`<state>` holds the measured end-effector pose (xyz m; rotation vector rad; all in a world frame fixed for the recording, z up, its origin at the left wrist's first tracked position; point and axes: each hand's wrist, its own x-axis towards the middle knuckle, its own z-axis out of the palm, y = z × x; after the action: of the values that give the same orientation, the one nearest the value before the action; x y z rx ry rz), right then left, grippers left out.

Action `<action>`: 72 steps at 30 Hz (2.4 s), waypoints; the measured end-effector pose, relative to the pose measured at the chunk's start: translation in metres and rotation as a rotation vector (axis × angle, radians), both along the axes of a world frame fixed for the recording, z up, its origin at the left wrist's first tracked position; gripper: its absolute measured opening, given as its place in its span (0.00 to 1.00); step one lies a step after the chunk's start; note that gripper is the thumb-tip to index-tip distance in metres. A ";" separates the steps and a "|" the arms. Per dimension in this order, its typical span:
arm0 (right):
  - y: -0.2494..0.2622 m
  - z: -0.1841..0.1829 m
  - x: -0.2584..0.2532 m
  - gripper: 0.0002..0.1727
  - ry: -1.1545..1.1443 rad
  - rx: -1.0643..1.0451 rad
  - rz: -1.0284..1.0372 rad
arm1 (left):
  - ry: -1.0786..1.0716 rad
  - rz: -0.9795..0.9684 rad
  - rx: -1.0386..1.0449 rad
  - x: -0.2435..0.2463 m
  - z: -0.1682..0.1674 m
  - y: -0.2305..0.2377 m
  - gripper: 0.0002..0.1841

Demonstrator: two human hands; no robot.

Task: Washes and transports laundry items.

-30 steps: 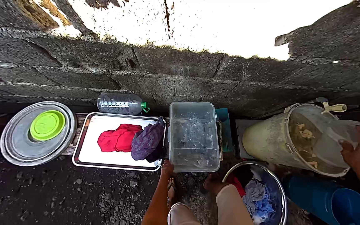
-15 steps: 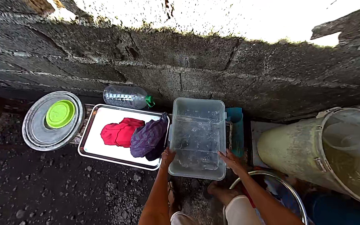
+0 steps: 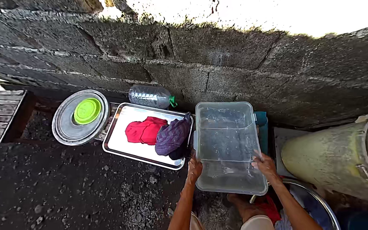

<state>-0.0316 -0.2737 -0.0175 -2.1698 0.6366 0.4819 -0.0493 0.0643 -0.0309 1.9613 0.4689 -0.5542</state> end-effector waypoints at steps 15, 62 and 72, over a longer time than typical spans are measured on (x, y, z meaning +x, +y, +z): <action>0.069 0.124 -0.180 0.25 -0.088 0.064 -0.273 | 0.062 -0.261 -0.150 -0.090 0.133 0.074 0.35; 0.182 0.100 -0.455 0.24 -0.017 0.225 -0.410 | -0.020 -0.442 0.174 -0.310 0.157 0.163 0.34; 0.154 0.063 -0.513 0.25 0.017 0.469 -0.853 | -0.008 -0.850 0.325 -0.270 0.186 0.050 0.36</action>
<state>-0.5451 -0.1200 0.0456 -1.2921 1.2273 0.1536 -0.3195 0.1144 0.1554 2.4434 -0.3438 -1.0402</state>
